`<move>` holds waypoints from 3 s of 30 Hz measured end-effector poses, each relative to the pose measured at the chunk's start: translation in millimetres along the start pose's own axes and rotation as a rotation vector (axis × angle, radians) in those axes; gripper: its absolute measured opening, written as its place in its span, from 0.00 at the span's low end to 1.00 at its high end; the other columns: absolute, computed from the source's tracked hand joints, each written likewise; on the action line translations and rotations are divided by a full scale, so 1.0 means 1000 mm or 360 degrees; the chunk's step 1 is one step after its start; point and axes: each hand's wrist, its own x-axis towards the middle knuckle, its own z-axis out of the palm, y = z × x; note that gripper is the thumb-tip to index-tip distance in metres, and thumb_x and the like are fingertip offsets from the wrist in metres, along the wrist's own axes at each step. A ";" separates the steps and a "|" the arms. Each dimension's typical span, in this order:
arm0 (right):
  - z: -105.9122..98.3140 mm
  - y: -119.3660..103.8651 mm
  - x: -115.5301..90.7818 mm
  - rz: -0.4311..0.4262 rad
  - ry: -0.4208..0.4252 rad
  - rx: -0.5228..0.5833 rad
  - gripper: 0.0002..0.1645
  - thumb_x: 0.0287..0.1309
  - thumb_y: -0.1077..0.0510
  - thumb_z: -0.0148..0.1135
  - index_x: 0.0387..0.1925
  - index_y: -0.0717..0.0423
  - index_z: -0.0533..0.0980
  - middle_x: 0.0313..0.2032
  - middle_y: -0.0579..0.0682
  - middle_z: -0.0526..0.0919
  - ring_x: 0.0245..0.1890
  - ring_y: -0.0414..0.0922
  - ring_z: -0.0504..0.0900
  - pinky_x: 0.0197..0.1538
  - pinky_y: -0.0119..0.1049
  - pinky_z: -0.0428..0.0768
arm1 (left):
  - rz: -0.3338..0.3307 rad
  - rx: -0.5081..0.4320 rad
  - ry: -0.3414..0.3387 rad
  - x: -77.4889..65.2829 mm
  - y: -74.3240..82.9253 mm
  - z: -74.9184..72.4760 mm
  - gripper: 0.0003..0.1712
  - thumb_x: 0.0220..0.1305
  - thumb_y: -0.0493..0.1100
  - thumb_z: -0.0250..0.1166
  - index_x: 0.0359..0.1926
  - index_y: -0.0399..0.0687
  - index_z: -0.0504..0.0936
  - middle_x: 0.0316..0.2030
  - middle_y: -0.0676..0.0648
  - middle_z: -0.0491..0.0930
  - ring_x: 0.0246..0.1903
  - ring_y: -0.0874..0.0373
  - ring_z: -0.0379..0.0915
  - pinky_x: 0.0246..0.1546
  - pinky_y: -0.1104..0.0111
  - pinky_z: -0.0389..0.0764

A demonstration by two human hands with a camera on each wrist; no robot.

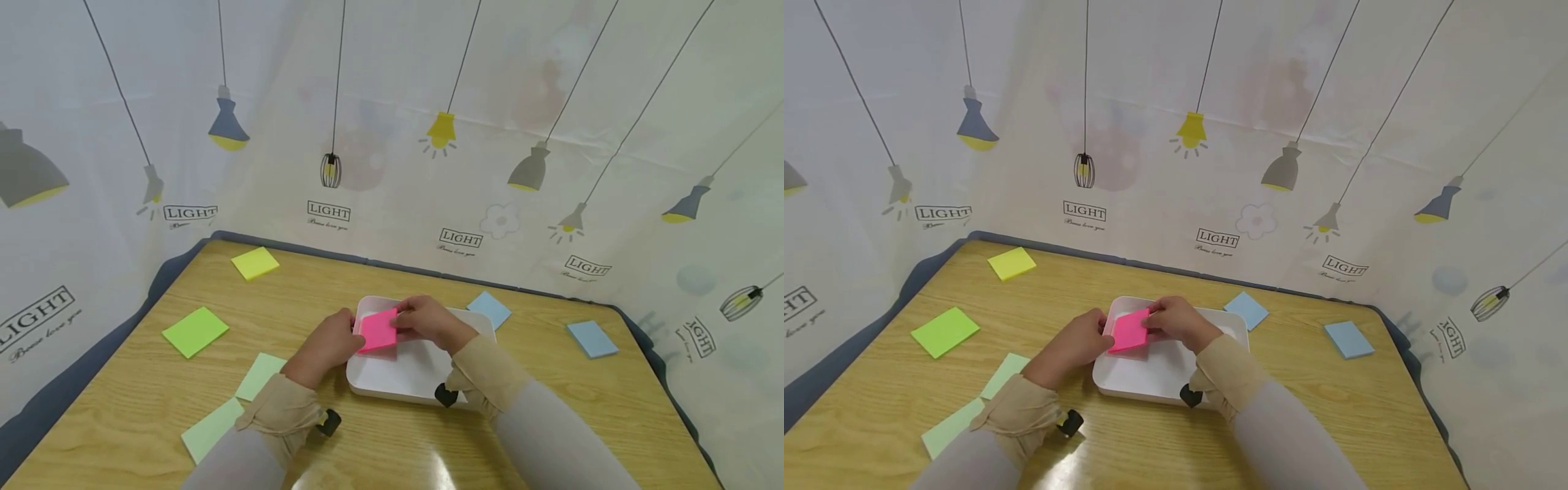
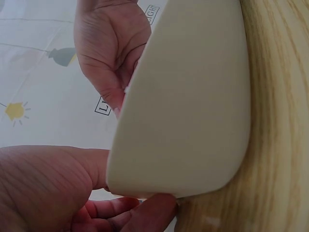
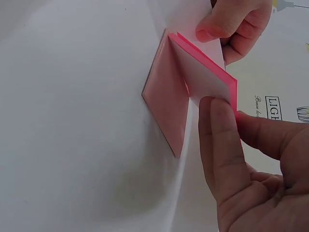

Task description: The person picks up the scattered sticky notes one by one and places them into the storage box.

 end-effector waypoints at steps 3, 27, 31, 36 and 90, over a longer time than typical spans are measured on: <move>0.000 0.000 0.002 0.0012 0.0008 -0.0034 0.20 0.54 0.59 0.63 0.49 0.60 0.74 0.44 0.57 0.79 0.36 0.46 0.81 0.42 0.38 0.82 | -0.0003 0.0001 0.0002 0.001 0.000 0.000 0.18 0.57 0.45 0.59 0.47 0.43 0.70 0.36 0.46 0.76 0.31 0.56 0.70 0.33 0.65 0.76; 0.001 0.007 0.012 0.0059 -0.0016 -0.0385 0.18 0.51 0.59 0.65 0.46 0.59 0.75 0.31 0.56 0.82 0.27 0.47 0.82 0.31 0.37 0.83 | -0.0034 -0.0014 -0.0020 0.005 -0.003 0.002 0.20 0.58 0.46 0.60 0.49 0.44 0.69 0.39 0.46 0.76 0.34 0.55 0.70 0.34 0.64 0.75; 0.000 0.008 0.011 0.0054 -0.0032 -0.0447 0.15 0.51 0.58 0.66 0.41 0.58 0.76 0.29 0.55 0.83 0.27 0.46 0.82 0.31 0.37 0.83 | -0.0035 -0.0015 -0.0022 0.005 -0.004 0.003 0.20 0.58 0.47 0.61 0.49 0.44 0.69 0.39 0.46 0.76 0.33 0.55 0.70 0.34 0.64 0.76; -0.001 0.009 0.009 0.0041 -0.0050 -0.0502 0.15 0.51 0.57 0.66 0.40 0.59 0.75 0.27 0.54 0.84 0.26 0.45 0.82 0.31 0.37 0.83 | -0.0040 -0.0020 -0.0027 0.005 -0.003 0.002 0.20 0.58 0.47 0.61 0.48 0.44 0.70 0.38 0.46 0.76 0.33 0.55 0.71 0.34 0.64 0.76; -0.065 -0.004 -0.024 -0.0107 0.0145 -0.0741 0.29 0.56 0.45 0.61 0.55 0.56 0.70 0.41 0.54 0.80 0.36 0.47 0.81 0.41 0.42 0.81 | -0.0065 0.0011 0.0005 0.006 -0.005 0.005 0.21 0.58 0.48 0.61 0.50 0.44 0.69 0.40 0.46 0.76 0.34 0.55 0.70 0.37 0.63 0.77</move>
